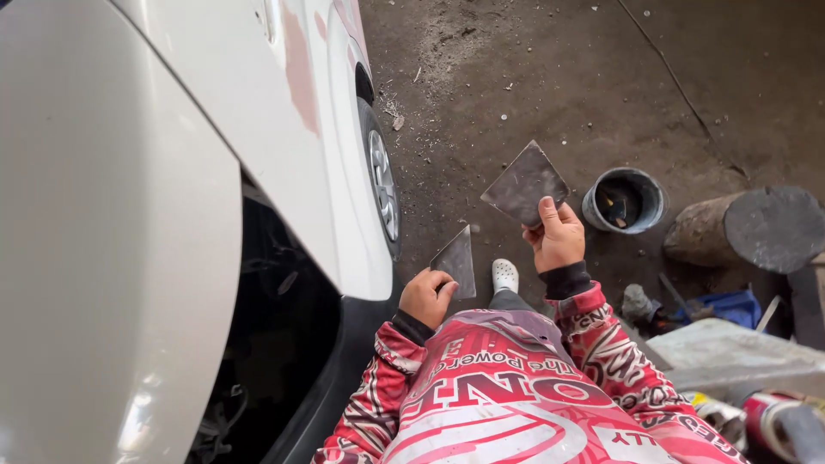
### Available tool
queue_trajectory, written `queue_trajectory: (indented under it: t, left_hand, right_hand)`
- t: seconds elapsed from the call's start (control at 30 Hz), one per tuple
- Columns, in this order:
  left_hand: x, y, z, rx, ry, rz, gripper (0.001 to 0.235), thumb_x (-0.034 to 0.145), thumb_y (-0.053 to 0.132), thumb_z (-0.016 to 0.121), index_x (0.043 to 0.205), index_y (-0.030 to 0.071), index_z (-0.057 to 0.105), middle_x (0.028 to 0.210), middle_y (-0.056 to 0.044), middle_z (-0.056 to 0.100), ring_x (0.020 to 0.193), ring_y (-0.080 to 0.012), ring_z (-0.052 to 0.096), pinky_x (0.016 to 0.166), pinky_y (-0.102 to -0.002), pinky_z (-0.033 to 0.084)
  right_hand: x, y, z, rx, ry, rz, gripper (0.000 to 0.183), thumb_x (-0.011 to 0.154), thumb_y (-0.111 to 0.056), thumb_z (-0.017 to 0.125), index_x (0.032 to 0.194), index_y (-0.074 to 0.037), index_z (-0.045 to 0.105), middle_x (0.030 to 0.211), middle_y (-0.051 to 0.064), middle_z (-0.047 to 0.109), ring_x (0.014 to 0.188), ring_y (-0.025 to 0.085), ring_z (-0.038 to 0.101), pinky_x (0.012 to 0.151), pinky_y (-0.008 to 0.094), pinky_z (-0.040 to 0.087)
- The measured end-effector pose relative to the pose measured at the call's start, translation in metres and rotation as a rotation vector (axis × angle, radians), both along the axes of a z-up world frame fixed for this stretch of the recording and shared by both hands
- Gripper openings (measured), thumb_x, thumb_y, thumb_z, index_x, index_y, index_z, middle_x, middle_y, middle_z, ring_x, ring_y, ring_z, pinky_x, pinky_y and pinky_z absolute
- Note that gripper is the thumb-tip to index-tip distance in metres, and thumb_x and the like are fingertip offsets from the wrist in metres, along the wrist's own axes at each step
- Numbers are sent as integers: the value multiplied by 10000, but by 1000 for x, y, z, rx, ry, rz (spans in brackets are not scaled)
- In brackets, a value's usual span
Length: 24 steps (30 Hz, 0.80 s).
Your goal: The person sits on the ground and sands the lower side panel of a white car using a sanding block. They move along the panel, sanding different sections and occasionally switching the sanding block between hands.
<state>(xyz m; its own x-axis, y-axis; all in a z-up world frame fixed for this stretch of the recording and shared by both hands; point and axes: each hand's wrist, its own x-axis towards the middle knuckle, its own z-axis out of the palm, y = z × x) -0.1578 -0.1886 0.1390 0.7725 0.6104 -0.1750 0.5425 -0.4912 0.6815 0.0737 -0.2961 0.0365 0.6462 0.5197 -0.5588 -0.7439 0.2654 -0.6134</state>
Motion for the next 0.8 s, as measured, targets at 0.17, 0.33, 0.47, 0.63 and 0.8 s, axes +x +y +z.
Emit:
queue_trajectory:
  t: [0.17, 0.33, 0.47, 0.63, 0.8]
  left_hand:
    - [-86, -7, -60, 164, 314, -127, 419, 951, 428, 691, 772, 51, 729, 851, -152, 680, 862, -365, 661, 739, -475, 506]
    - [-111, -30, -51, 135, 649, -362, 526, 899, 583, 683, 834, 68, 767, 919, -137, 723, 904, -350, 690, 760, -473, 540]
    - [-147, -47, -101, 209, 711, -533, 424, 886, 537, 711, 913, 120, 784, 973, -99, 743, 955, -318, 703, 797, -479, 549]
    - [-164, -80, -96, 203, 891, -753, 536, 750, 555, 813, 1056, 117, 771, 1143, -83, 693, 1104, -306, 640, 887, -467, 508]
    - [-210, -103, -149, -198, 1033, -675, 721, 742, 670, 787, 1202, 119, 725, 1271, -76, 652, 1201, -272, 587, 979, -434, 451]
  right_hand:
    - [-83, -35, -3, 47, 184, -51, 188, 1043, -296, 622, 1002, -113, 631, 832, -19, 655, 611, 119, 596, 555, 275, 521]
    - [-161, -100, -3, -11, 259, -50, 157, 1042, -291, 611, 1034, -136, 636, 819, -28, 628, 603, 108, 580, 538, 278, 505]
    - [-190, -149, 18, -66, 264, -65, 130, 1026, -259, 607, 1069, -140, 636, 865, -42, 651, 654, 88, 590, 553, 271, 493]
    - [-221, -198, 23, -123, 246, -77, 149, 1032, -253, 610, 1107, -129, 644, 894, -38, 659, 687, 82, 592, 569, 270, 494]
    - [-253, -231, 23, -172, 278, -36, 154, 1008, -247, 605, 1111, -137, 637, 921, -32, 687, 704, 94, 617, 567, 272, 498]
